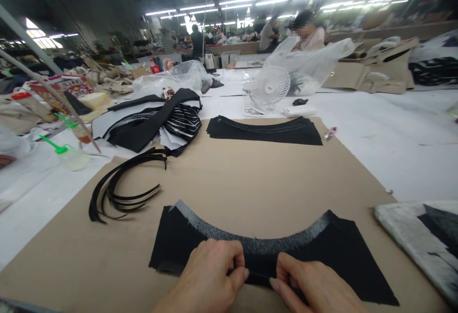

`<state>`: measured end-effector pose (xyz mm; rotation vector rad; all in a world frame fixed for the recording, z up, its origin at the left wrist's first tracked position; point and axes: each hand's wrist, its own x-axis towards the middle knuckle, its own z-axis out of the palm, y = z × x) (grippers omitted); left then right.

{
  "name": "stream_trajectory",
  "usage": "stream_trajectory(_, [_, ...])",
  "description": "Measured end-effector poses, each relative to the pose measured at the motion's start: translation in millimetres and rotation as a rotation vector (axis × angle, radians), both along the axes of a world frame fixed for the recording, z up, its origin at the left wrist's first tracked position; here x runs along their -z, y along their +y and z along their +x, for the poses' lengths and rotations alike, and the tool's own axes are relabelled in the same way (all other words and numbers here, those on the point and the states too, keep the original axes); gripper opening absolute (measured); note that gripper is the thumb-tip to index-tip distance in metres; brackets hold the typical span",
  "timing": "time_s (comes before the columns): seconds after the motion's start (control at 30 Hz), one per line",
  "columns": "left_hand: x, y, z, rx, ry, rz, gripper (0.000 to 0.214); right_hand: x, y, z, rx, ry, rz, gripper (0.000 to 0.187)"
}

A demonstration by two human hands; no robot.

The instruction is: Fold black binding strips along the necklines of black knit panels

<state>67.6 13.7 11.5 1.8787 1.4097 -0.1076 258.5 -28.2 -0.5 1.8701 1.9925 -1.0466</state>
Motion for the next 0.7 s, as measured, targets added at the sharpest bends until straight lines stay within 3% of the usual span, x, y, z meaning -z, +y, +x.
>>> stream_trajectory(0.3, [11.4, 9, 9, -0.030, -0.012, 0.091, 0.013, 20.2, 4, 3, 0.085, 0.047, 0.250, 0.016])
stream_trajectory(0.7, [13.0, 15, 18, -0.033, 0.054, 0.119, 0.016, 23.9, 13, -4, 0.126, -0.046, 0.302, 0.016])
